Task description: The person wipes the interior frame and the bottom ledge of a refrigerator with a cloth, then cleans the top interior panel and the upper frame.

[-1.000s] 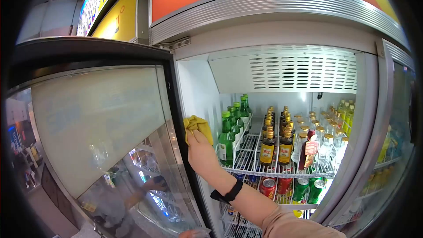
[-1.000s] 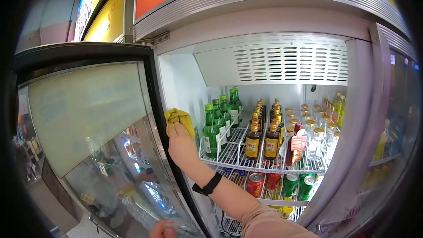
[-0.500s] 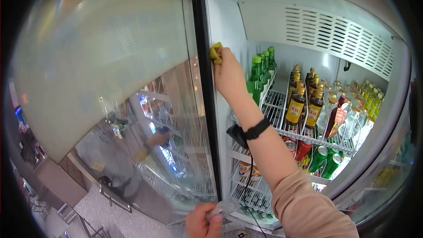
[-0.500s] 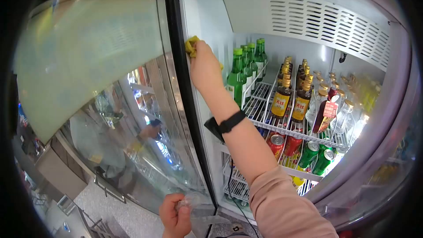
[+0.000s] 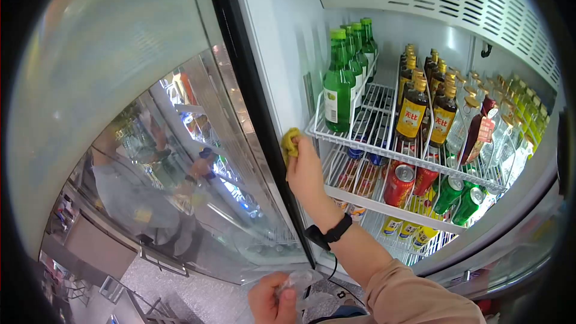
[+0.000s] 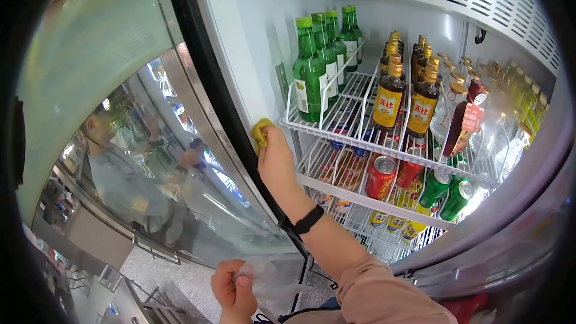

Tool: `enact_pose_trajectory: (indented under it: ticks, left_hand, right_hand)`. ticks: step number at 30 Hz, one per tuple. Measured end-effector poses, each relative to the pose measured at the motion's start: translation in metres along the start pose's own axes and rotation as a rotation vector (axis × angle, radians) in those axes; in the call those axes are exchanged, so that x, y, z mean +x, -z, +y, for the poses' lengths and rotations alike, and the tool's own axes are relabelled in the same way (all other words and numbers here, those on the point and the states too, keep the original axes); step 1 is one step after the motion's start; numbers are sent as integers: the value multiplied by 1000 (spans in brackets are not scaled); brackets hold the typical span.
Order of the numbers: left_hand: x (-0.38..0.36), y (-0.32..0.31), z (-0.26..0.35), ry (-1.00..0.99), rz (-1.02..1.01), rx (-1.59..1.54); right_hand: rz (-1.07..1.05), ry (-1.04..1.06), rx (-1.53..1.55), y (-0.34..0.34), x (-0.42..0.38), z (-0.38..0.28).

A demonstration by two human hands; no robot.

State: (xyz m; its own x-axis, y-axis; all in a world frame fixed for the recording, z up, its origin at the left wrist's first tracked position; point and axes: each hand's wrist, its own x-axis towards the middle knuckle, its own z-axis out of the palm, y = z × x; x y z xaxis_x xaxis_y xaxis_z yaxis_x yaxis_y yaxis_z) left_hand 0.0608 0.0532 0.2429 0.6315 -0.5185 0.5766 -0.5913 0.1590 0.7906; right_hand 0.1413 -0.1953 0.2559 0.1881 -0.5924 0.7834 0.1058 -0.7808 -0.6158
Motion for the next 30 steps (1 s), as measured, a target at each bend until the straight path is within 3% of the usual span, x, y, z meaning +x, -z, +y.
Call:
enact_pose_trajectory:
  ticks: [4,6,12,14,15,17,18,19,20,22,25,30]
  left_hand:
    - [2,-9,-1,73,35,11]
    - [-1,-11,-6,95,42,61]
    - [-2,-25,-16,-5,16,136]
    - [-5,-40,-17,119,229,-162]
    - [-4,-37,-19,122,228,-160]
    - [-5,-24,-21,87,94,180]
    - [-5,-22,-19,107,97,188]
    - [2,-21,-14,3,7,172]
    - [8,-20,-12,-103,-83,154]
    - [7,-22,-3,-57,-79,136]
    - [1,-26,-8,-20,-81,76]
    - [-4,-26,-16,32,-99,5]
  right_hand:
    - [-55,-88,-20,3,-46,28]
    - [-207,-308,-26,6,-75,47]
    - [-282,-289,-39,10,-116,77]
    - [-243,-217,-4,11,-89,72]
    - [-211,-148,28,12,-67,63]
    - [-106,-40,66,14,-17,35]
    - [-55,3,108,13,3,25]
    - [-135,-138,75,16,11,15]
    - [-151,-147,83,11,3,20]
    - [-22,-57,35,0,-27,41]
    - [-8,-166,-10,-12,-100,87]
    - [-74,-193,-5,1,-98,74]
